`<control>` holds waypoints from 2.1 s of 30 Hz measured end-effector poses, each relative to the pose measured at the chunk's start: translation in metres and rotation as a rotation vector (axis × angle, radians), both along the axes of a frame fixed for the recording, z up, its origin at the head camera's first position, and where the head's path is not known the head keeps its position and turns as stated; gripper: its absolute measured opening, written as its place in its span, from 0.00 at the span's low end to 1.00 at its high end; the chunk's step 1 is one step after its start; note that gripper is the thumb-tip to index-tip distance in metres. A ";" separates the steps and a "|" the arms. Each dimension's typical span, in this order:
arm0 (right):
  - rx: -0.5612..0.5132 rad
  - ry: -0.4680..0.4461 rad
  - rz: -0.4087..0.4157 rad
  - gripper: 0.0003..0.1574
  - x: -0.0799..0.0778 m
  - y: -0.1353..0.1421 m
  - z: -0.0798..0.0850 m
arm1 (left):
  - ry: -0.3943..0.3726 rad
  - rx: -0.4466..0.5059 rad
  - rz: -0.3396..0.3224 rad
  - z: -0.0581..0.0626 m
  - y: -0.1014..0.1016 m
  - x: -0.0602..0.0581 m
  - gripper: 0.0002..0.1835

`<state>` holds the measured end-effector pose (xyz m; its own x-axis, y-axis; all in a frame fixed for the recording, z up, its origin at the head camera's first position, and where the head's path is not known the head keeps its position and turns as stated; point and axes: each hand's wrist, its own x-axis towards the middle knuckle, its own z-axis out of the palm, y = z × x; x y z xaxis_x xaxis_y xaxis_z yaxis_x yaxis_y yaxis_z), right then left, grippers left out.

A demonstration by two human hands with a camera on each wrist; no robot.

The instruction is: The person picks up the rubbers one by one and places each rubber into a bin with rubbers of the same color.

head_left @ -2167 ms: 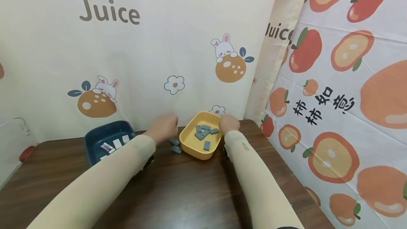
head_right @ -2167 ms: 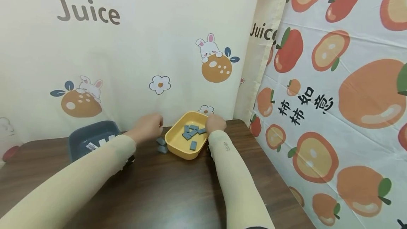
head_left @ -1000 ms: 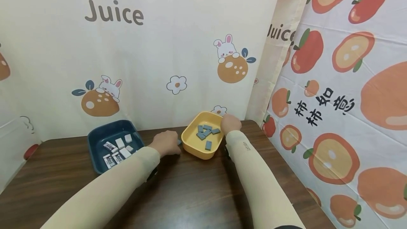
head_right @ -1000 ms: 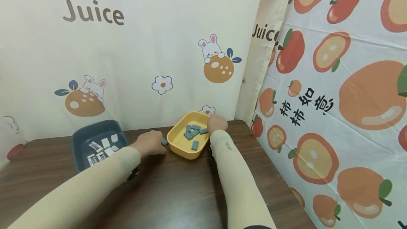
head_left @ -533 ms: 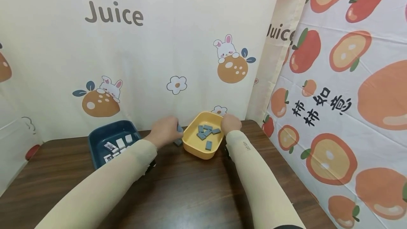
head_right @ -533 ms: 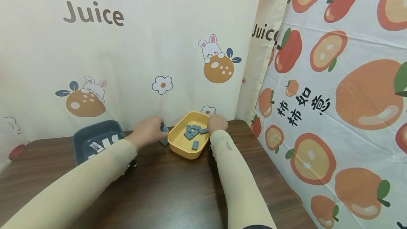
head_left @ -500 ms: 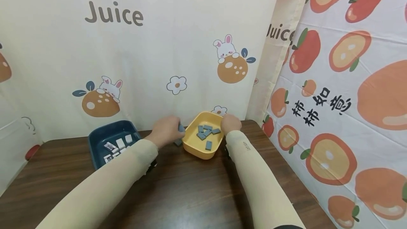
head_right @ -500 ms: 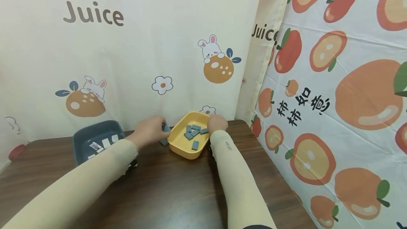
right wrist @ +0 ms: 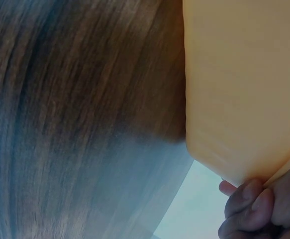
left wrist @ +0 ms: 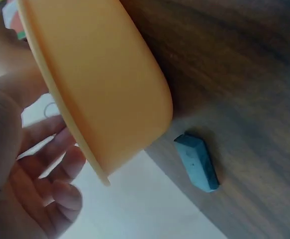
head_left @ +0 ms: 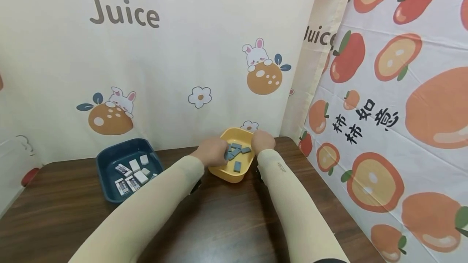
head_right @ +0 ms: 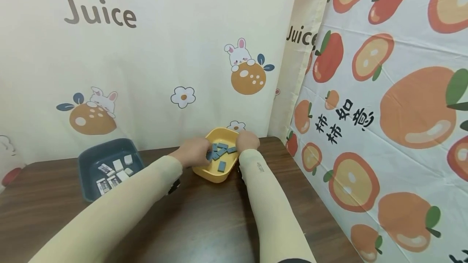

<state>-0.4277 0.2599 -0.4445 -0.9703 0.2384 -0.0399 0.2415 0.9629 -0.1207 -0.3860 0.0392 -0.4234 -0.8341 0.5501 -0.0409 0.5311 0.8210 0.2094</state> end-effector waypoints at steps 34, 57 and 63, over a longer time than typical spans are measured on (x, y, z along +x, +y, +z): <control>0.021 0.009 0.015 0.17 0.001 0.002 0.002 | 0.095 -0.001 0.166 0.011 -0.055 -0.015 0.08; 0.027 0.005 0.012 0.16 0.001 0.000 -0.002 | -0.127 0.004 0.205 -0.022 -0.063 -0.014 0.10; 0.026 -0.004 0.003 0.17 0.002 0.002 -0.002 | 0.004 0.063 0.229 -0.001 -0.063 -0.009 0.07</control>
<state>-0.4253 0.2615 -0.4462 -0.9709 0.2364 -0.0370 0.2389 0.9664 -0.0944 -0.3950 -0.0237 -0.4241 -0.9375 0.3479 -0.0091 0.3335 0.9056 0.2620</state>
